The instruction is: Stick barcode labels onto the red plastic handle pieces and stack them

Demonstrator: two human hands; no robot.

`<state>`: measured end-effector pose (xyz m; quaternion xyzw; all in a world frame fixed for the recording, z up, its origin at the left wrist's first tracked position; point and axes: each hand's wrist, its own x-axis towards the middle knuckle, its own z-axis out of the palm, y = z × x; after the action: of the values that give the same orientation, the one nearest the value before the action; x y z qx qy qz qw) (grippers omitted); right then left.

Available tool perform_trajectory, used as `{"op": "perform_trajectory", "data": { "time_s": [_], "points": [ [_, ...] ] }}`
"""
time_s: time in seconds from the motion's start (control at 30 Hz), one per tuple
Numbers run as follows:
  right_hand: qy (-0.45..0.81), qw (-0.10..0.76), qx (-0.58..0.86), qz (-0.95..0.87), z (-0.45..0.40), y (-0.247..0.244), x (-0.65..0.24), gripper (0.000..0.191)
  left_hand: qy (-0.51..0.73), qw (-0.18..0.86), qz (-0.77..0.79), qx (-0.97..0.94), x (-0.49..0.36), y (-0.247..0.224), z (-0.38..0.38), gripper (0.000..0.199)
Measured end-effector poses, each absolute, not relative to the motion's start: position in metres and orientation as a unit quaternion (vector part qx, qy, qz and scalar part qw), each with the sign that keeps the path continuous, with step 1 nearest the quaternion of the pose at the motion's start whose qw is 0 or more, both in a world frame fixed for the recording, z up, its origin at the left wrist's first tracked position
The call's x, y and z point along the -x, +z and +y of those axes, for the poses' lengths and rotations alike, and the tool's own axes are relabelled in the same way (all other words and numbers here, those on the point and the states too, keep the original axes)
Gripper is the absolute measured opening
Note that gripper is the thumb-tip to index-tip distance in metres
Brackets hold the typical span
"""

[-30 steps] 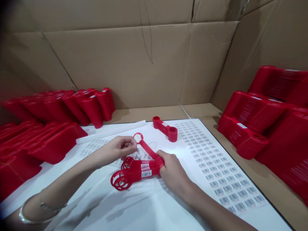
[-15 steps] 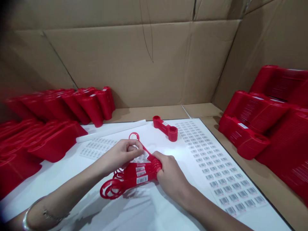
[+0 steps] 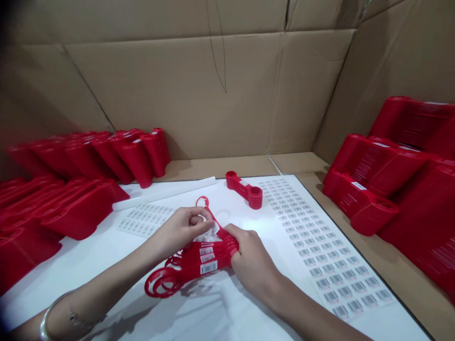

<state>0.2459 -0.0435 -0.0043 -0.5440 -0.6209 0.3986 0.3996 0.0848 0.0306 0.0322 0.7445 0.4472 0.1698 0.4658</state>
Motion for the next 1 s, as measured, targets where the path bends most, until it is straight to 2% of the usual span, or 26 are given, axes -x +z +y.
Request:
{"op": "perform_trajectory", "data": {
  "time_s": [0.17,0.4,0.5,0.67,0.73,0.83,1.0],
  "points": [
    [0.403,0.398,0.541,-0.622,-0.045,-0.004,-0.245,0.033,0.174,0.384,0.434,-0.796,-0.087,0.033,0.024,0.017],
    [0.391,0.411,0.532,-0.629,-0.043,-0.005,-0.246,0.034,0.133,0.229,0.438,-0.859,-0.088,0.037,0.014,0.027],
    [0.403,0.425,0.517,-0.624,-0.043,-0.005,-0.246,0.036,0.168,0.193,0.434,-0.864,-0.086,0.034,0.015,0.039],
    [0.422,0.441,0.485,-0.626,-0.044,-0.002,-0.246,0.037,0.278,0.165,0.423,-0.847,-0.082,0.028,0.029,0.072],
    [0.421,0.435,0.481,-0.634,-0.044,0.0,-0.247,0.035,0.292,0.2,0.404,-0.843,-0.08,0.029,0.039,0.062],
    [0.418,0.414,0.469,-0.659,-0.044,0.003,-0.247,0.03,0.278,0.259,0.408,-0.83,-0.072,0.035,0.051,0.028],
    [0.354,0.37,0.466,-0.722,-0.045,-0.001,-0.246,0.033,0.253,0.242,0.389,-0.852,-0.047,0.041,0.042,0.025]
  ]
}}
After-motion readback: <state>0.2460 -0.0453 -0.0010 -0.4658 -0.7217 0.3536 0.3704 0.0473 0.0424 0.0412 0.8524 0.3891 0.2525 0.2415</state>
